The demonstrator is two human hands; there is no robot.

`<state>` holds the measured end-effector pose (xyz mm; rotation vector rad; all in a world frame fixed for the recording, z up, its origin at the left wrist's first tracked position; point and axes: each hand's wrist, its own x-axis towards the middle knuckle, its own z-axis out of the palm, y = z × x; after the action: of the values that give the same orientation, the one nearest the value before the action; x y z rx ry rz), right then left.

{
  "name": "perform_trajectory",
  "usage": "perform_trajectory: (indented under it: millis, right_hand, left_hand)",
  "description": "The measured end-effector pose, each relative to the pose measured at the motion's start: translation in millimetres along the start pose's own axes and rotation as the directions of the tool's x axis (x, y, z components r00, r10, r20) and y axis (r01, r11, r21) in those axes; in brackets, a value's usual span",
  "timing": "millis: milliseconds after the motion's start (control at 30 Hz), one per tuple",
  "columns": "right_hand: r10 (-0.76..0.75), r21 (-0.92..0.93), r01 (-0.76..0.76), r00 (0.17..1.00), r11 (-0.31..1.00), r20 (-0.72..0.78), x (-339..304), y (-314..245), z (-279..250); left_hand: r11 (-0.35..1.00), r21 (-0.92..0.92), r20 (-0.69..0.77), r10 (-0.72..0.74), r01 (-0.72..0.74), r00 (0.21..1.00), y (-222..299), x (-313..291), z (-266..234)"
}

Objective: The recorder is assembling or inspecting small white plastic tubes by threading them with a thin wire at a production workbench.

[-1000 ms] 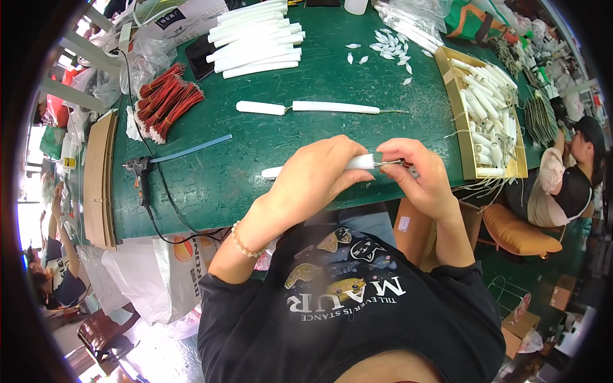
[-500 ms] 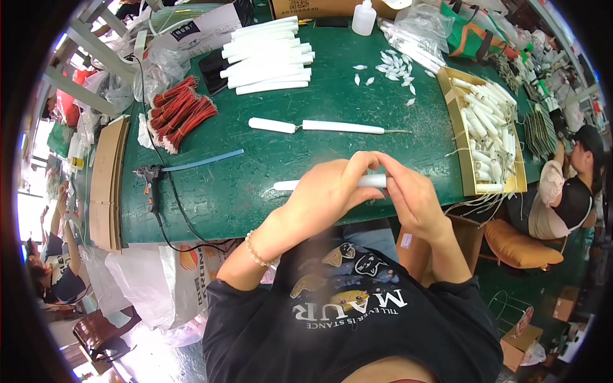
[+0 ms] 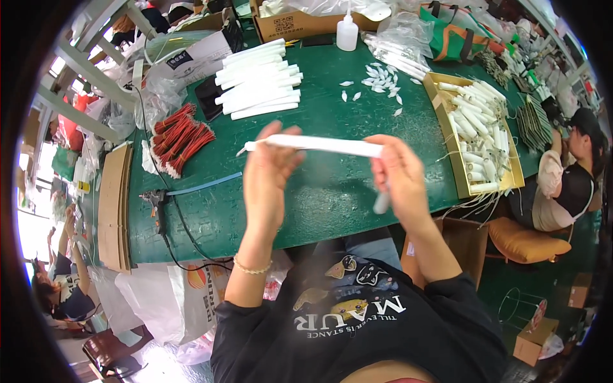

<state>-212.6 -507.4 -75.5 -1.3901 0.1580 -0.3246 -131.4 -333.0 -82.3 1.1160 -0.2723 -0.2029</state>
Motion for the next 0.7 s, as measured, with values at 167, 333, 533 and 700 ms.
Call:
perform_trajectory:
  millis: [167,333,533,700]
  right_hand:
    - [0.142,0.253,-0.182,0.975,0.95,0.169,4.6,25.2,44.4]
    - [-0.071,0.057,0.059,0.962,0.997,0.263,7.4,49.3,30.8]
    - [-0.211,-0.38,0.158,0.972,0.911,-0.104,20.9,-10.2,-73.4]
    - [-0.521,-0.975,-0.056,0.838,0.217,-0.164,59.8,-39.2,-213.6]
  left_hand:
    - [0.88,-0.338,0.003,0.355,-0.333,0.935,52.7,37.1,8.3]
    - [0.851,0.053,0.227,0.499,-0.522,0.836,78.9,47.8,65.2]
    - [0.643,0.48,0.62,0.232,-0.596,0.749,-19.8,40.5,95.3]
    - [0.306,0.493,0.848,0.039,-0.814,0.529,-114.5,44.6,102.5]
